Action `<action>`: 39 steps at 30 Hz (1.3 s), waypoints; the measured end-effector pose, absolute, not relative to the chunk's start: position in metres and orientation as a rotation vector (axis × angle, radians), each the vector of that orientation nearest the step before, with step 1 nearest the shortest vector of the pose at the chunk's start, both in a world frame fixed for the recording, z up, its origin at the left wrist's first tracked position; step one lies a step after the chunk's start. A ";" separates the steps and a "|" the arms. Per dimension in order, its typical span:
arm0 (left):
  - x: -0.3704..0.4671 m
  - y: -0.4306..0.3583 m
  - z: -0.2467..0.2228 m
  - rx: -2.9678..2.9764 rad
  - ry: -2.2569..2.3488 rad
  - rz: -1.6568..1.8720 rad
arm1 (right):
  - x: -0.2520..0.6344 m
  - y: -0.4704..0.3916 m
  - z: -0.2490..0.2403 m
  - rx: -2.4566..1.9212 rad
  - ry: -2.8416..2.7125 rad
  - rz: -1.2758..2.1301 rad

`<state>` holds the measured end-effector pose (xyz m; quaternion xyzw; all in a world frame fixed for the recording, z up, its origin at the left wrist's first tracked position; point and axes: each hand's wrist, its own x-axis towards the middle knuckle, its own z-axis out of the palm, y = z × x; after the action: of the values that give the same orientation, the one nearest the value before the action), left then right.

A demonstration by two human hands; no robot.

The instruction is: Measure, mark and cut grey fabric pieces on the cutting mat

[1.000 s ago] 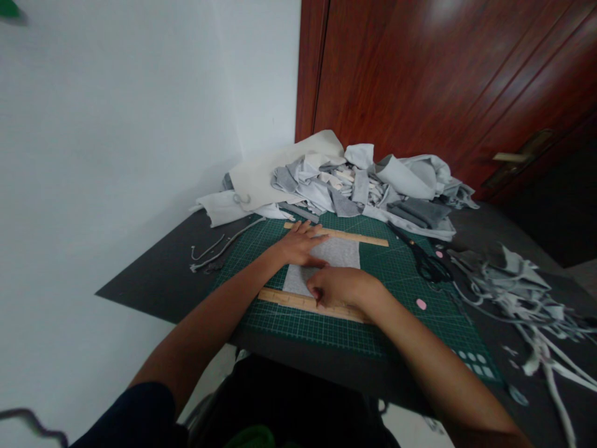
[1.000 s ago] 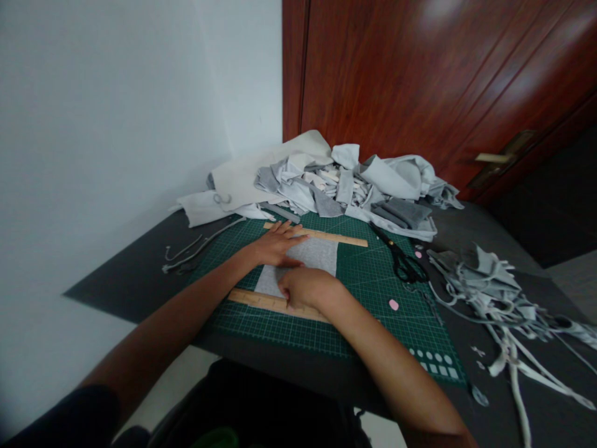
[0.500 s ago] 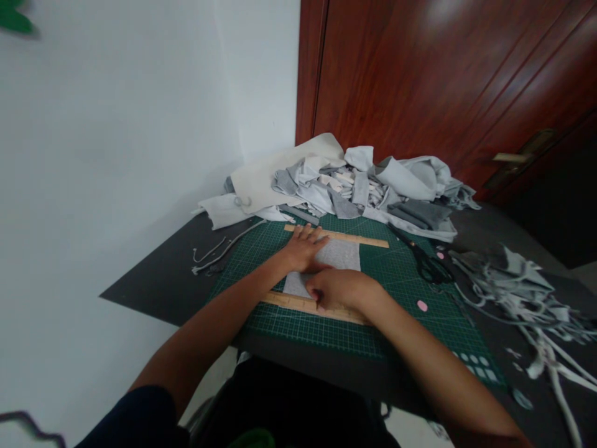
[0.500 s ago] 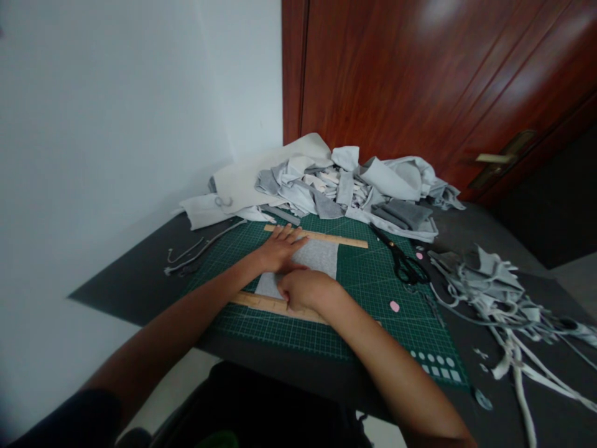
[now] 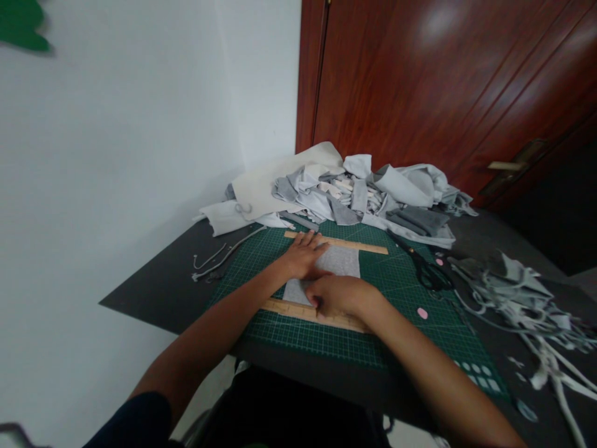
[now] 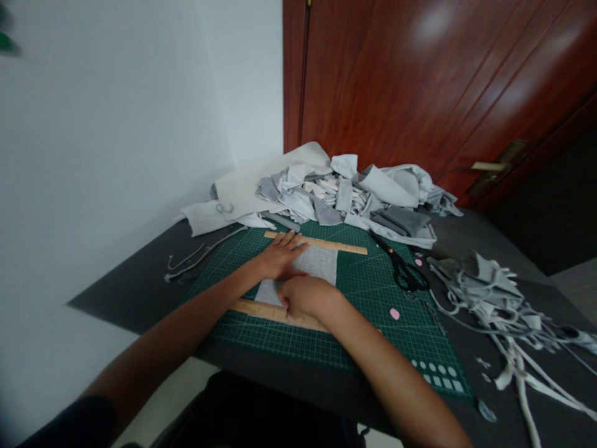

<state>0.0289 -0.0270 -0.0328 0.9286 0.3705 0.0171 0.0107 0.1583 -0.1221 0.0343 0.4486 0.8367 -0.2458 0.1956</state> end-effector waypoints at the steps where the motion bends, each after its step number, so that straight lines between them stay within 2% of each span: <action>1: 0.029 -0.027 -0.033 2.913 1.148 0.059 | 0.158 -0.122 0.035 1.261 2.347 -0.691; 13: 0.035 -0.039 -0.023 2.957 1.124 0.079 | 0.159 -0.123 0.038 1.290 2.369 -0.688; 23: 0.040 -0.029 -0.048 2.930 1.119 -0.001 | 0.159 -0.117 0.031 1.239 2.370 -0.706; 39: 0.041 -0.035 -0.040 2.915 1.149 0.020 | 0.163 -0.113 0.023 1.215 2.435 -0.733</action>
<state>0.0408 -0.0355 -0.0398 0.9303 0.3667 0.0065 0.0044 0.1631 -0.1131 0.0234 0.4254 0.8528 -0.2566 0.1611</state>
